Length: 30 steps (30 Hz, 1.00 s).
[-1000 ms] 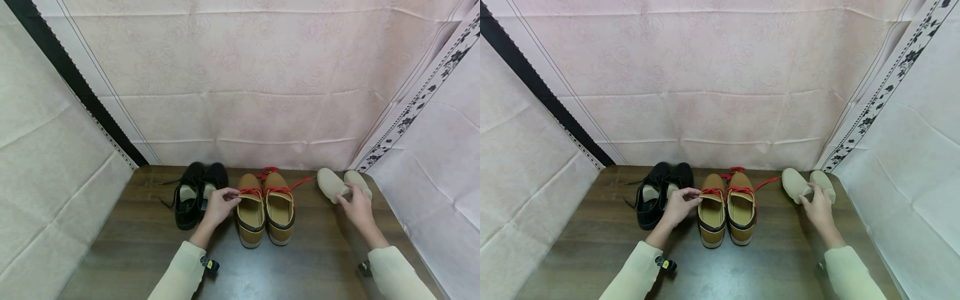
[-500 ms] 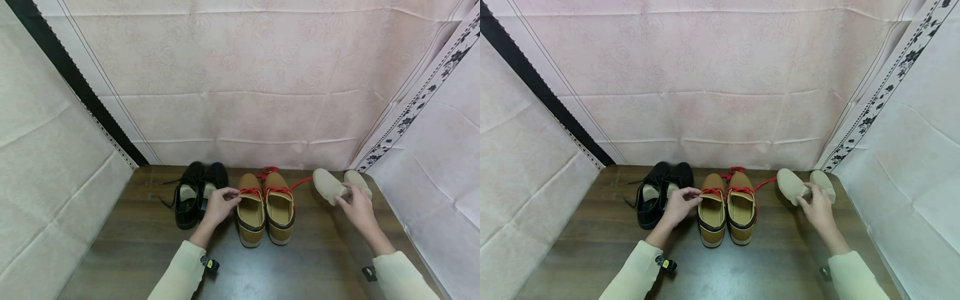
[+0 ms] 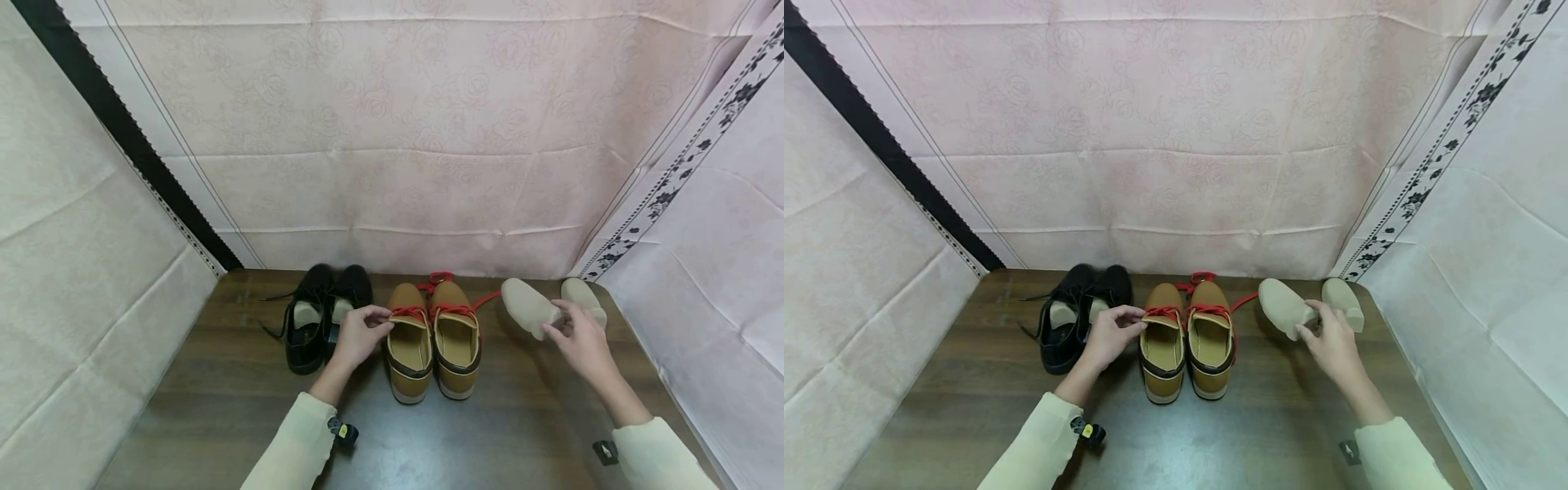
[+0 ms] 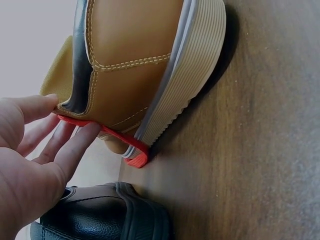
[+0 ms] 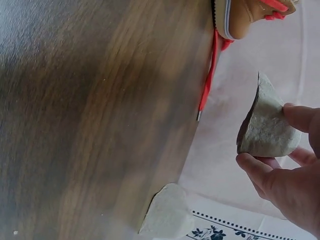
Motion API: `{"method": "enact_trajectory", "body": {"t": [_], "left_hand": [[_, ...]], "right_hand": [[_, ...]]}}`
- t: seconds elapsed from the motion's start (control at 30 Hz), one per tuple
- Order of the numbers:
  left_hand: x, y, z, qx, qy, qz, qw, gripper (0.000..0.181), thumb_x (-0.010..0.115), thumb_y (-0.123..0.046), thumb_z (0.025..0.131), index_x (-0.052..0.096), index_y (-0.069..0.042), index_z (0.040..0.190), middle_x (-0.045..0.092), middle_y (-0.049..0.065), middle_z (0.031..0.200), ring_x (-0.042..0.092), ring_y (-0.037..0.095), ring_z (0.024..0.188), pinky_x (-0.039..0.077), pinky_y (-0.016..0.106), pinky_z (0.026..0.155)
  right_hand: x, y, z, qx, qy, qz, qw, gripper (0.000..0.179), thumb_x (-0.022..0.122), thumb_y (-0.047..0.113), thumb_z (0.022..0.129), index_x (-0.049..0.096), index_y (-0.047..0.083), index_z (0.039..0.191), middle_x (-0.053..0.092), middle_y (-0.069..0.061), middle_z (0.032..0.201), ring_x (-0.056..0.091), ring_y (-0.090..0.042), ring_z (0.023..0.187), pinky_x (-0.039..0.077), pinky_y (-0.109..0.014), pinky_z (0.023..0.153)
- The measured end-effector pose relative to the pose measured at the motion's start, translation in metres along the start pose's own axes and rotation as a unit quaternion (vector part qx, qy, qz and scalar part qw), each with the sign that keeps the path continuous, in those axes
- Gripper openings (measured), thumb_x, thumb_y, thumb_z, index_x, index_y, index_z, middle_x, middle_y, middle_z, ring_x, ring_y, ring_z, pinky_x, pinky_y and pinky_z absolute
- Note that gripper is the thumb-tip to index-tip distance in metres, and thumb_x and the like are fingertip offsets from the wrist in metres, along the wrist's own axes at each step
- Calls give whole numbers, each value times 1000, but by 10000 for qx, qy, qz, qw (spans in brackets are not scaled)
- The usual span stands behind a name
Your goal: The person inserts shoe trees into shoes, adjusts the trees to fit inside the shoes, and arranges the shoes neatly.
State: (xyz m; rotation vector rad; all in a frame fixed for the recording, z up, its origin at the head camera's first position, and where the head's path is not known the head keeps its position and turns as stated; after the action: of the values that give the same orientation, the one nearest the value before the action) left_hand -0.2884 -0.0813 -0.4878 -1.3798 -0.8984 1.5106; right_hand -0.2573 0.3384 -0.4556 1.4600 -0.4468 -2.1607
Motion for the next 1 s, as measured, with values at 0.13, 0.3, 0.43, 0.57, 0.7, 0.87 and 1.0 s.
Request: {"method": "enact_trajectory", "body": {"t": [0.13,0.3,0.43,0.57,0.7,0.87,1.0], "left_hand": [[0,0,0,-27,-8,-10,10000,15,80,-8,89,78,-7,104,76,8,93,69,17,81,56,26,69],[0,1,1,-70,-24,-13,10000,15,81,-9,89,78,-9,104,76,7,94,68,17,81,56,26,68],[0,2,1,-97,-7,-32,9999,15,81,-9,89,78,-9,104,76,7,94,68,17,81,56,27,67],[0,2,1,-110,6,-54,9999,15,81,-8,88,78,-8,103,77,8,94,68,17,81,56,27,68],[0,3,2,-112,13,-36,9999,16,81,-9,88,78,-8,103,77,8,94,68,17,81,56,27,68],[0,4,3,-141,47,-16,9999,16,81,-9,88,78,-8,103,77,8,95,68,16,80,56,26,68],[0,4,3,-153,56,-33,9999,16,81,-9,88,78,-7,103,77,8,94,68,16,79,56,27,68]], "right_hand": [[-2,7,-2,-134,-14,28,9999,53,82,9,88,59,-3,135,60,-28,111,66,-44,100,58,-51,83],[-4,18,-1,-270,-3,-17,9996,52,82,11,88,61,0,135,62,-25,109,67,-42,101,56,-52,85],[-6,26,-1,-328,73,82,9994,52,82,12,89,61,3,135,63,-23,111,68,-41,103,59,-36,85],[-5,34,0,-397,187,199,9988,51,81,11,89,61,3,135,62,-20,109,66,-39,104,55,-18,84],[-3,38,1,-368,310,300,9984,51,80,10,91,60,2,137,60,-18,107,65,-36,104,51,-7,84],[-3,45,0,-380,363,335,9981,52,80,8,90,59,3,138,59,-19,109,65,-36,104,54,-12,85],[-3,53,-1,-472,351,292,9978,53,81,6,89,60,4,137,60,-18,109,66,-35,102,59,-35,87]]}}
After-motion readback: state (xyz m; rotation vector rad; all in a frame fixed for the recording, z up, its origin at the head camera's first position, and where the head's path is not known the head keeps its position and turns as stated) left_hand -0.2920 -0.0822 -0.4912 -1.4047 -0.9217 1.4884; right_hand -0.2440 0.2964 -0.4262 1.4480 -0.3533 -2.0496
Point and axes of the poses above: each hand's wrist, its own z-axis towards the middle knuckle, its own x-axis out of the palm, y = z × x, the point moved 6 cm from there along z, towards the middle knuckle
